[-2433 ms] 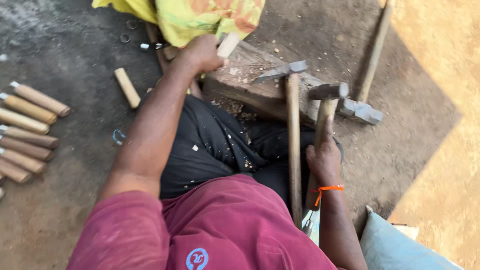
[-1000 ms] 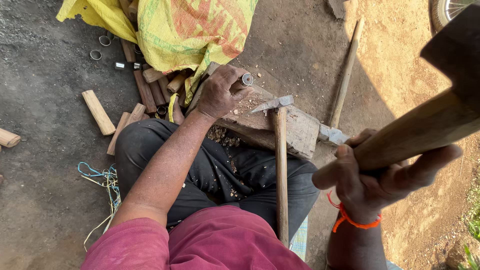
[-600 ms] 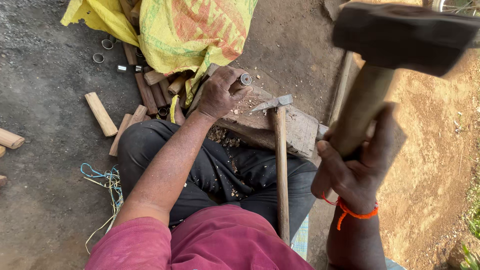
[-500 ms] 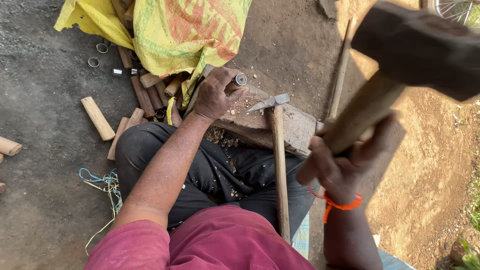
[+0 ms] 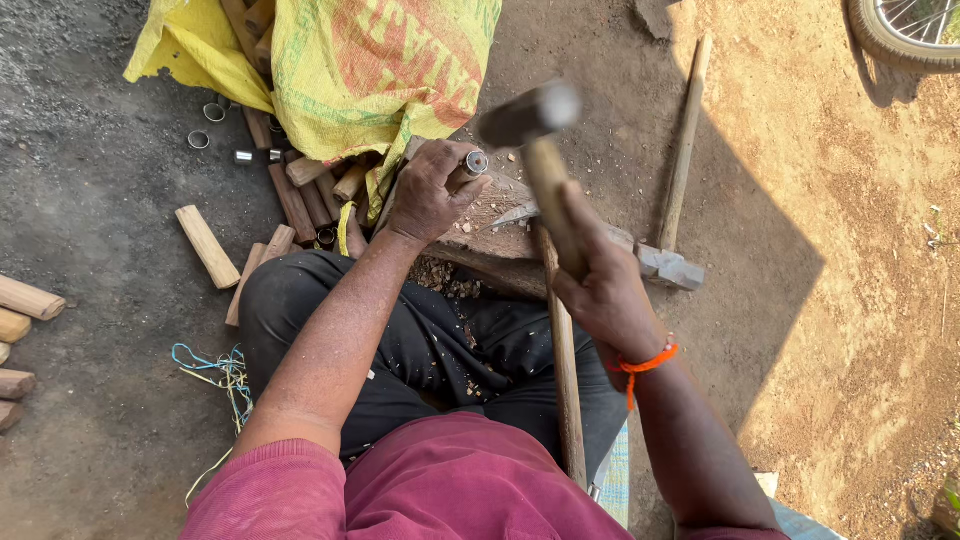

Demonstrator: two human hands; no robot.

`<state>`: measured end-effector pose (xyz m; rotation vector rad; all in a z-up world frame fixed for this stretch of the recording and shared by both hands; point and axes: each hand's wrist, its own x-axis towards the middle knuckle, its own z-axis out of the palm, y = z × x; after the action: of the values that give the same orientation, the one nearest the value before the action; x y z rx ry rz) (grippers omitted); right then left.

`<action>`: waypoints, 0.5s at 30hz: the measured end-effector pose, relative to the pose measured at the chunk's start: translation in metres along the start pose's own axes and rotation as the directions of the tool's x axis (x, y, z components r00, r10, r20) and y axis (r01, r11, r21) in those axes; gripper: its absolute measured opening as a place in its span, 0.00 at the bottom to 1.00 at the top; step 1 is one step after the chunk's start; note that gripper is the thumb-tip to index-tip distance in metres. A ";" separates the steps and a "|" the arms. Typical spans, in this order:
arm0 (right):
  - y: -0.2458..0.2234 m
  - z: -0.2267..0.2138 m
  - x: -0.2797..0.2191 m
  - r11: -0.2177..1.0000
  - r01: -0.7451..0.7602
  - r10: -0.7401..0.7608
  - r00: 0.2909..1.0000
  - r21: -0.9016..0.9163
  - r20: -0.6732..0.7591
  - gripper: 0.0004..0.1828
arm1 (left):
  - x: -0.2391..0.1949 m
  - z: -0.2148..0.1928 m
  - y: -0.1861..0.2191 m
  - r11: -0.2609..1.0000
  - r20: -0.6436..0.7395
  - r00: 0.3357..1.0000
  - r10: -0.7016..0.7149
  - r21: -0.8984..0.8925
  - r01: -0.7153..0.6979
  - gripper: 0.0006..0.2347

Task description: The person shapes and finishes wooden tool handles using a small adze-like hammer and by fitting metal rings onto the ends of the wood pieces.

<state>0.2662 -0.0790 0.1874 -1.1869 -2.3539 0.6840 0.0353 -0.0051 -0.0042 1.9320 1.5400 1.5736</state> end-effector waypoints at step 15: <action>0.017 0.027 -0.004 0.991 -0.118 0.119 0.993 0.064 -0.008 0.50 | -0.005 0.003 -0.015 0.978 0.153 0.966 -0.207 0.038 0.204 0.13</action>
<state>0.2639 -0.0795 0.1557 -1.3076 -2.2484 0.7827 0.0300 -0.0014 -0.0184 1.7914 1.6374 1.2948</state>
